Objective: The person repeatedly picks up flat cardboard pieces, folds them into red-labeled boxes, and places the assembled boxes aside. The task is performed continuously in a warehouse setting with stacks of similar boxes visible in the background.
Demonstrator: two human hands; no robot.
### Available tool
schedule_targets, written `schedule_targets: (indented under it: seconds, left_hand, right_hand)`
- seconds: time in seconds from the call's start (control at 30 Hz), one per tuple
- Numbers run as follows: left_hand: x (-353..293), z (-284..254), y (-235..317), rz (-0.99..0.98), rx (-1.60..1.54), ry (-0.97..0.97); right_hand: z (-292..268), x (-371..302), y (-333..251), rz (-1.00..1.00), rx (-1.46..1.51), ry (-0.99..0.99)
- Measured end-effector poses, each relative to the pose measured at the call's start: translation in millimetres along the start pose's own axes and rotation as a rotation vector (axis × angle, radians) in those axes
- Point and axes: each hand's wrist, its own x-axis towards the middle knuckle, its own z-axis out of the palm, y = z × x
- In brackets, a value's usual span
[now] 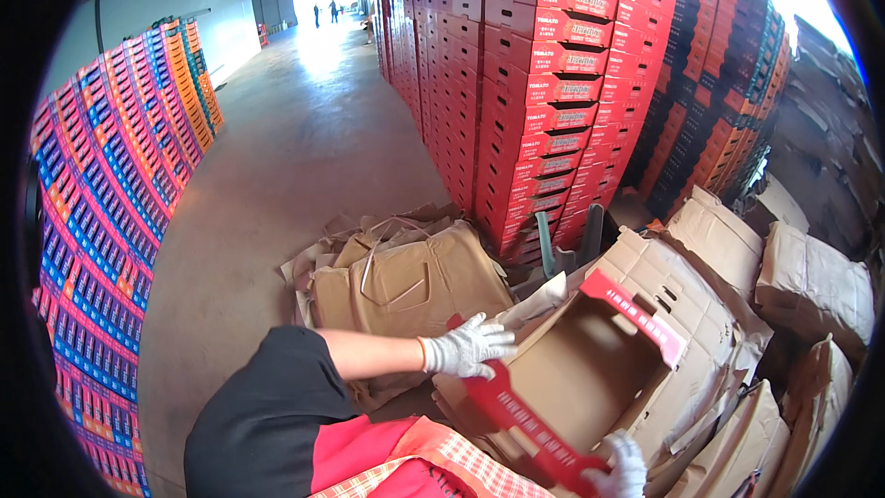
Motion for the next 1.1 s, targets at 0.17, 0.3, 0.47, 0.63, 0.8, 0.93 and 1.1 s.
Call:
schedule_targets:
  seconds: [0.17,0.3,0.47,0.63,0.8,0.93,1.1]
  left_hand:
    - [14,71,30,-0.467,-1.327,0.125]
    - [40,76,49,-0.627,-1.813,0.259]
    - [56,77,99,-1.005,-2.262,0.516]
    - [74,119,153,-0.897,-2.601,-0.412]
    - [57,67,160,-0.182,-1.236,-0.771]
    - [52,-61,146,0.684,-0.399,0.612]
    - [159,-158,134,0.296,-0.082,0.081]
  right_hand:
    - [94,8,58,0.461,0.995,0.569]
    - [89,16,80,0.814,1.695,0.726]
    - [-71,51,39,0.477,1.280,0.491]
    - [-171,95,-104,0.321,0.349,0.317]
    - [-145,138,-144,0.010,0.090,0.191]
    - [-124,152,-104,0.037,0.398,0.866]
    - [-129,134,-90,0.166,0.179,0.835]
